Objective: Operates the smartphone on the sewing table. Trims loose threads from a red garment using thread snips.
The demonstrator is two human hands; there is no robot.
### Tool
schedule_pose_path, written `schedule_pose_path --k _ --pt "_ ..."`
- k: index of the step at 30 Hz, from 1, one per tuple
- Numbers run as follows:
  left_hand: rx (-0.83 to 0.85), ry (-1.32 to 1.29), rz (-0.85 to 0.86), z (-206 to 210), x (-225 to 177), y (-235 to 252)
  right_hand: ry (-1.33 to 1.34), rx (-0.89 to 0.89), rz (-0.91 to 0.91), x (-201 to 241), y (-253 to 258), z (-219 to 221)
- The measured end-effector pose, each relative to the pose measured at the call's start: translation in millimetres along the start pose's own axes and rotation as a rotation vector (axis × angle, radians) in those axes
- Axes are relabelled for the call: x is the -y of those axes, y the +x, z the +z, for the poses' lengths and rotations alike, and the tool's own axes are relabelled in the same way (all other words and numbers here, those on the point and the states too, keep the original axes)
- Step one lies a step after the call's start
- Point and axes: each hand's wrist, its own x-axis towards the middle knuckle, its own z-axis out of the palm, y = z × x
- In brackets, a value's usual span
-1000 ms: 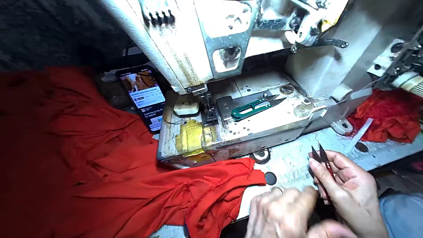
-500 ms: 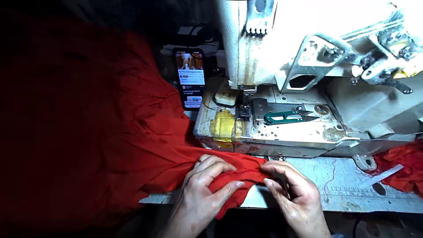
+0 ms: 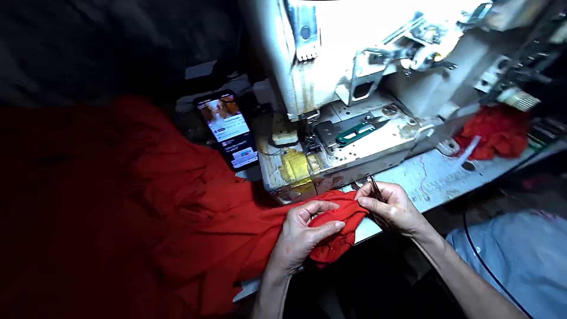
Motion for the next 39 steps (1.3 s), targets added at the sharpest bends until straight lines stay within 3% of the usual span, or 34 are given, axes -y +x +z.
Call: schedule_pose_path --k 12,23,32,39 --pt "-0.178 -0.027 0.211 16 9 0 0.025 -0.036 -0.038 2 -2 7" --pt "-0.355 0.262 0.412 24 19 8 0.007 -0.024 -0.138 -7 9 4" --pt "-0.261 0.199 0.408 23 13 10 -0.078 -0.038 -0.283 -10 11 2" --pt "-0.262 0.159 0.462 23 15 11 -0.128 0.012 -0.277 -5 12 2"
